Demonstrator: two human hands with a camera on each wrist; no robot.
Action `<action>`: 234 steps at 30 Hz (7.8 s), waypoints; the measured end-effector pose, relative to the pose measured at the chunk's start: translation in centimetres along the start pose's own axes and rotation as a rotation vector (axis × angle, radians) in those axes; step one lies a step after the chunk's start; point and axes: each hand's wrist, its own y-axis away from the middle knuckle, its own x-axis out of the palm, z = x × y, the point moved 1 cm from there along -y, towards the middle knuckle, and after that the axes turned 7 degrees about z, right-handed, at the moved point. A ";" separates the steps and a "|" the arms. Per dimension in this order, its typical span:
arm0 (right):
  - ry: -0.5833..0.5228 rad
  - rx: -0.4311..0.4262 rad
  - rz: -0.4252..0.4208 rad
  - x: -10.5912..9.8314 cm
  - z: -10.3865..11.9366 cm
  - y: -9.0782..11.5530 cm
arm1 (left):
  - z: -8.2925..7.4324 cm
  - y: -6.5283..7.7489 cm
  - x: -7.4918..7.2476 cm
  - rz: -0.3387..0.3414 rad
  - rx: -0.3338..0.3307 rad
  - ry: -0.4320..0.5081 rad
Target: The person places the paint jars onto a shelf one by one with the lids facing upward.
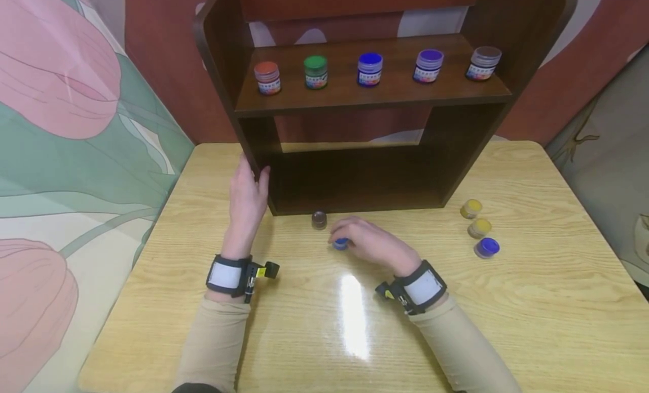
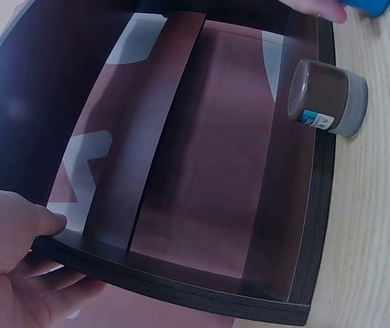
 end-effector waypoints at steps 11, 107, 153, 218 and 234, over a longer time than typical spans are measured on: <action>-0.029 0.040 -0.011 0.2 -0.7 -0.1 | 0.1 -0.1 0.1 -0.009 0.006 0.005; -0.040 0.358 -0.592 -4.5 -8.6 4.4 | 0.3 -0.1 0.1 -0.015 0.012 -0.009; 0.256 0.549 -0.653 -5.6 -11.5 5.0 | 0.1 -0.1 0.0 -0.005 0.002 -0.011; 0.477 0.386 -0.512 -4.8 -5.7 1.0 | 0.2 -0.2 0.0 -0.006 0.009 -0.023; 0.207 0.312 -0.324 -2.1 -1.0 -2.7 | 0.1 -0.2 0.0 0.013 -0.015 -0.019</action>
